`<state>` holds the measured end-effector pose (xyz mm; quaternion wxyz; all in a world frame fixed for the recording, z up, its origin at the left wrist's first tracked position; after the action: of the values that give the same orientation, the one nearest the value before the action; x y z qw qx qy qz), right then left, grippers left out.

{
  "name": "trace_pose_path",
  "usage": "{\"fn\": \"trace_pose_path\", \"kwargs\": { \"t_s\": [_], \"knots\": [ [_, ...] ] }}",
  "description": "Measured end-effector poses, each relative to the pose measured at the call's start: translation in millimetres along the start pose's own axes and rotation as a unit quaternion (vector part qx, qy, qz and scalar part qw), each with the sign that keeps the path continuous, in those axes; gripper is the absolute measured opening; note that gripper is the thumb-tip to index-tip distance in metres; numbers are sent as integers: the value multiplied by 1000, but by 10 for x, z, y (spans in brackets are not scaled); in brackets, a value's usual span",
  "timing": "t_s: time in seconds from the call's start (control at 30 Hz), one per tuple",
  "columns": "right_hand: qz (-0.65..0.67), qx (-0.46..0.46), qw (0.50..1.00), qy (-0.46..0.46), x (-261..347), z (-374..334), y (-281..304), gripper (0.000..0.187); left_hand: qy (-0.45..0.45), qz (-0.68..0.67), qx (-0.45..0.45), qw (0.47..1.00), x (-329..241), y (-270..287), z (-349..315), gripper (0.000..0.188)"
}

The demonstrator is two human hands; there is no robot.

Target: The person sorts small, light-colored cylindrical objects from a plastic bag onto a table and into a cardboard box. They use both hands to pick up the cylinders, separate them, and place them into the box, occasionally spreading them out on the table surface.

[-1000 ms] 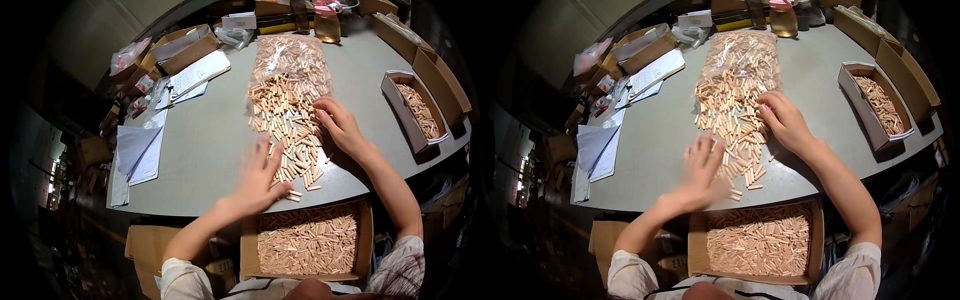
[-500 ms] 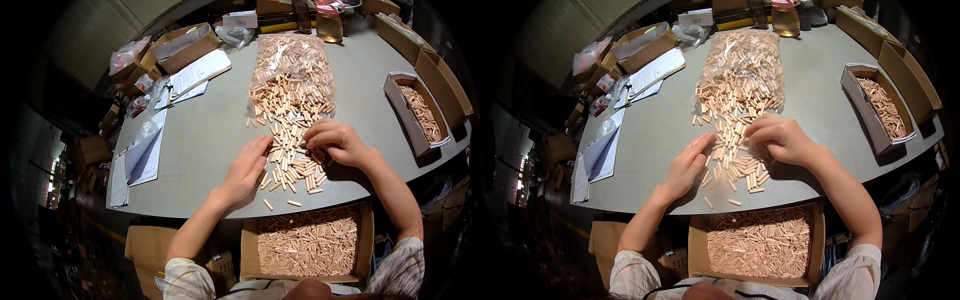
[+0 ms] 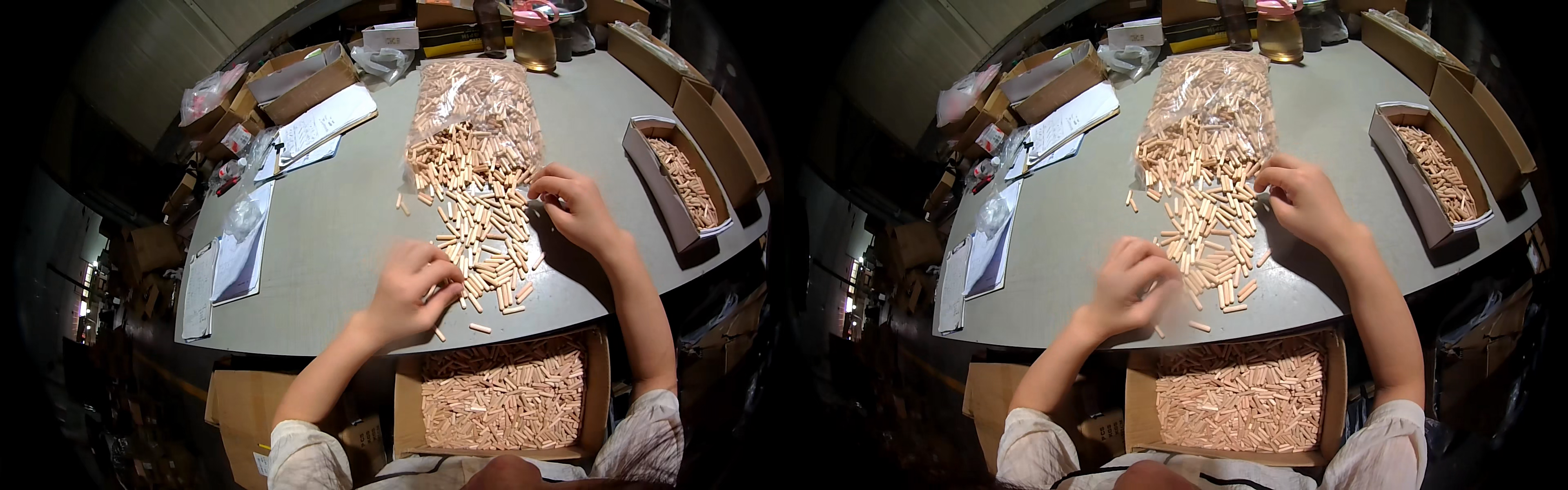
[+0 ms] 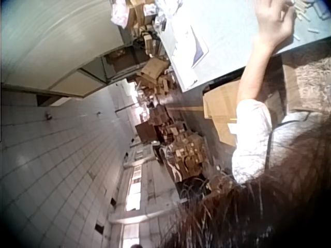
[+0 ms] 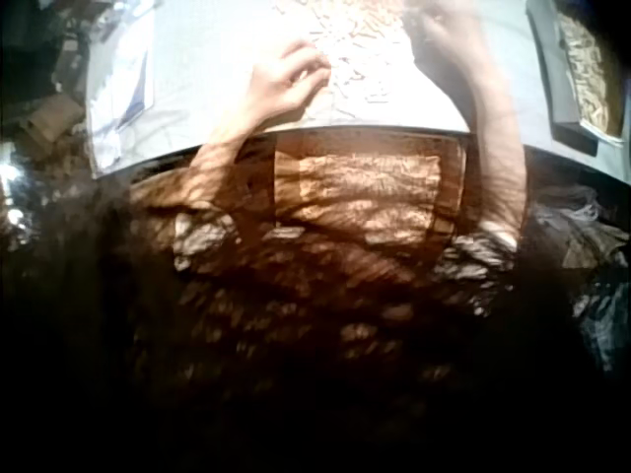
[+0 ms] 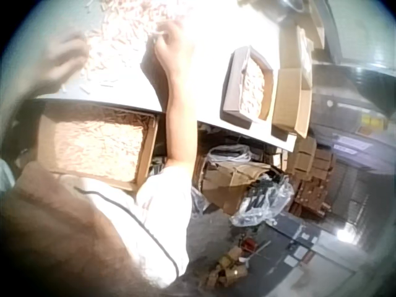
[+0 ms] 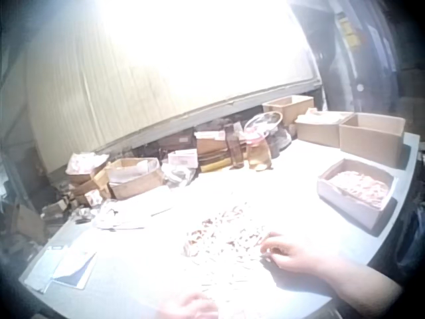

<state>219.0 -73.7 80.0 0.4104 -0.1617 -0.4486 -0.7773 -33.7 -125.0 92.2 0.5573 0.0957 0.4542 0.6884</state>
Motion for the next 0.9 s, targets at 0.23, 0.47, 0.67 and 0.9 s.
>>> {"fn": "trace_pose_path", "kwargs": {
  "t_s": [0.23, 0.47, 0.67, 0.9],
  "knots": [
    [-13, -23, 999, 24, 14, 7, 50, 17, -9, 36, 13, 999, -46, -153, 85, 13],
    [-29, -6, 998, 48, 5, -13, 53, 26, -99, 124, 39, 987, -175, -140, 97, 30],
    [117, -10, 988, 97, 337, -40, -39, 22, -57, 81, -10, 995, -160, -85, 187, 24],
    [87, 100, 945, 300, 940, -300, -531, 18, -25, 38, -68, 997, -135, -71, 202, 16]
  ]
}}
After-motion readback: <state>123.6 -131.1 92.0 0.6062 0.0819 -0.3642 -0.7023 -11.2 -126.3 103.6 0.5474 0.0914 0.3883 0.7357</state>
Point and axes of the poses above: each hand's wrist, its own z-axis towards the middle knuckle, its own y-axis out of the back of the hand, x = y × z, the point moved 9 cm from there along z, towards the middle knuckle, and after that the axes turned 3 degrees about -x, right-handed, at the moved point
